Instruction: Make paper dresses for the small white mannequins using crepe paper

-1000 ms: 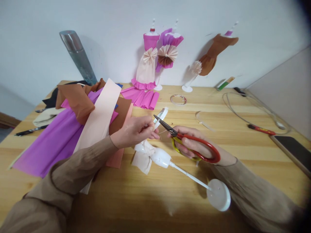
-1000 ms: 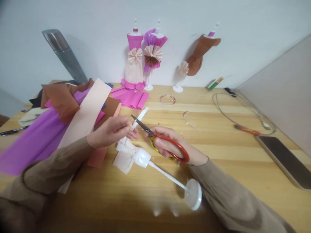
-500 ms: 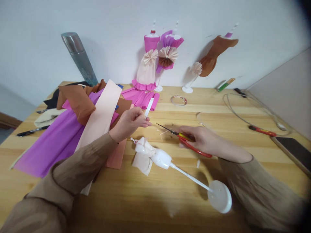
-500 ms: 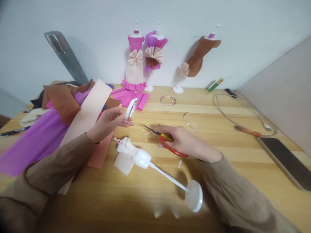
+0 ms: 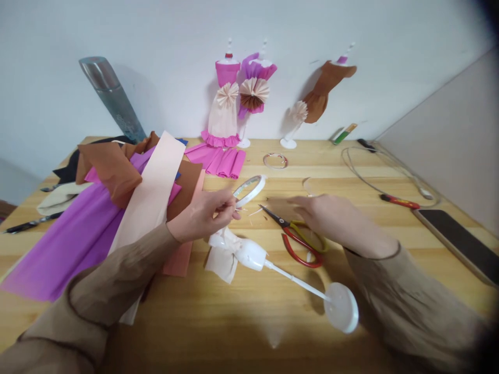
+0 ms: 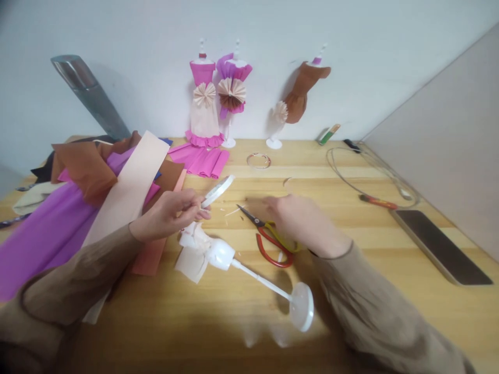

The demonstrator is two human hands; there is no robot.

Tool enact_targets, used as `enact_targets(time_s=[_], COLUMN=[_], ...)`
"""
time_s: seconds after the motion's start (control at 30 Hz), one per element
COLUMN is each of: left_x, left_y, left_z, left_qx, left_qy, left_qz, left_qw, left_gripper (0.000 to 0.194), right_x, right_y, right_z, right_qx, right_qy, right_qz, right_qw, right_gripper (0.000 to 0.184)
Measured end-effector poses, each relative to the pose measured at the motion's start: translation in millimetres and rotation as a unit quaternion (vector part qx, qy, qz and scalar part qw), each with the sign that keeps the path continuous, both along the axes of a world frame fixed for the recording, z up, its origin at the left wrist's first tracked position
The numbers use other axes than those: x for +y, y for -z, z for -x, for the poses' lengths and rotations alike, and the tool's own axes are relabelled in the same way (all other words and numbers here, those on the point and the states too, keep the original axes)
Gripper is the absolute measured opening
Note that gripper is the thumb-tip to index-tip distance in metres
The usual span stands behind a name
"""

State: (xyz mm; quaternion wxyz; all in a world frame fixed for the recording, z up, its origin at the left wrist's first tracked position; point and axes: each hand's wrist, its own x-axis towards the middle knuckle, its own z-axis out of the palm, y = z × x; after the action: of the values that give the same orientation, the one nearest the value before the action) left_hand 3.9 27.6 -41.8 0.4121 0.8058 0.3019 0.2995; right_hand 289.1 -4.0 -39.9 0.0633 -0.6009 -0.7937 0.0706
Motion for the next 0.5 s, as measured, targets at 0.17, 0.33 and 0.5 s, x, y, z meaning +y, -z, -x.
enact_targets(time_s=[0.17, 0.33, 0.5], left_x=[-8, -12, -5], left_y=[-11.2, -14.5, -13.1], left_z=[-1, -2, -2], left_qx=[-0.017, -0.029, -0.111], left_qy=[0.067, 0.083, -0.013], left_qz=[0.036, 0.085, 0.172], left_qw=[0.997, 0.993, 0.979], left_gripper=[0.016, 0.017, 0.016], right_x=[11, 9, 20], right_y=[5.7, 5.8, 13.0], right_z=[12, 15, -1], right_qx=[0.351, 0.461, 0.417], right_qy=[-0.073, -0.177, -0.112], right_qz=[-0.042, 0.082, 0.008], right_qw=[0.932, 0.866, 0.902], right_gripper=[0.046, 0.012, 0.010])
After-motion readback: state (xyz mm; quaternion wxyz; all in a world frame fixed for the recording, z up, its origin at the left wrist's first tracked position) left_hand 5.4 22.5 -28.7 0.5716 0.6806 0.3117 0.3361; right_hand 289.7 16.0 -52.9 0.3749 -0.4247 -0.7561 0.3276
